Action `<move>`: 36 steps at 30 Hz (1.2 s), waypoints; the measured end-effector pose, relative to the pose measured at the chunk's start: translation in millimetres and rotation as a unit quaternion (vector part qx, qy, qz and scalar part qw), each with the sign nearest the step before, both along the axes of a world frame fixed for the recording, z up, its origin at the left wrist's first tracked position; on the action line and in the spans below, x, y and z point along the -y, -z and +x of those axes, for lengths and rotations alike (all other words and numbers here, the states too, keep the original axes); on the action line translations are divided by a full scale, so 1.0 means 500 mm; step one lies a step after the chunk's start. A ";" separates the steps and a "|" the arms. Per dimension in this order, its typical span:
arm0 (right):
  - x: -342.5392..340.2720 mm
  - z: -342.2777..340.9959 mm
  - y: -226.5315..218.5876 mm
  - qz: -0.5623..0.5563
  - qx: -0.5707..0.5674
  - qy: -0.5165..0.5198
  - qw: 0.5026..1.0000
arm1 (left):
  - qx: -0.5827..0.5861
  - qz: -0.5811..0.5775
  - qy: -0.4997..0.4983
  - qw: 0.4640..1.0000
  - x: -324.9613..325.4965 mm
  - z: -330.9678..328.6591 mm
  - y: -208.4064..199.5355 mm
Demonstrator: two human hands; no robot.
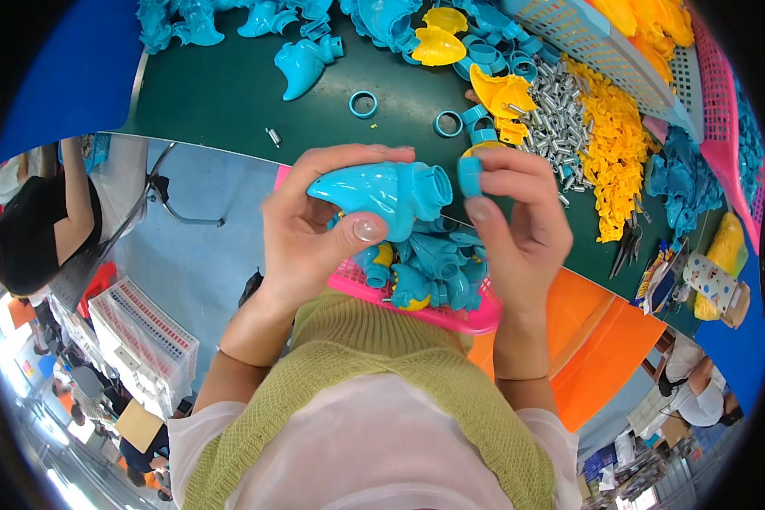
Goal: Assemble small plastic dinosaur figurines by snapping together various colored pieces.
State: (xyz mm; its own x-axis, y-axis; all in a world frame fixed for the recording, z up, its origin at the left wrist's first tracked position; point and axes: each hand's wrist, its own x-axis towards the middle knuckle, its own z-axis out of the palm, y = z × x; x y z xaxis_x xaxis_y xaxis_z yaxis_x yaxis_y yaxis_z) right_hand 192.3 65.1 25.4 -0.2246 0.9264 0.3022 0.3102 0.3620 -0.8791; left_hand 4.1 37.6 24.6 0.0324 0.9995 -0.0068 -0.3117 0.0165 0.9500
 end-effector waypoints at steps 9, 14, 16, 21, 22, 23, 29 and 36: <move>0.003 0.002 -0.029 -0.009 0.005 -0.035 0.999 | 0.011 0.026 0.039 0.999 0.002 -0.001 -0.003; -0.003 0.026 -0.026 -0.011 -0.053 -0.114 0.992 | -0.002 -0.003 0.077 0.997 0.006 -0.004 -0.008; 0.002 0.018 -0.025 -0.083 -0.159 -0.100 0.979 | 0.004 -0.010 0.082 0.997 0.007 -0.001 -0.006; 0.013 0.009 -0.023 -0.086 -0.240 -0.059 0.965 | 0.006 -0.030 0.071 0.997 0.005 0.000 -0.003; 0.014 0.008 -0.025 -0.074 -0.256 -0.054 0.962 | 0.008 -0.035 0.076 0.996 0.005 0.000 -0.003; 0.014 0.008 -0.025 -0.074 -0.256 -0.055 0.962 | 0.011 -0.040 0.080 0.996 0.005 0.001 -0.003; 0.004 0.014 -0.011 -0.019 -0.132 -0.143 0.981 | -0.013 -0.021 0.077 0.997 0.009 0.002 0.002; 0.014 0.008 -0.023 -0.170 -0.219 -0.067 0.958 | -0.036 -0.004 0.078 0.996 0.005 -0.001 -0.005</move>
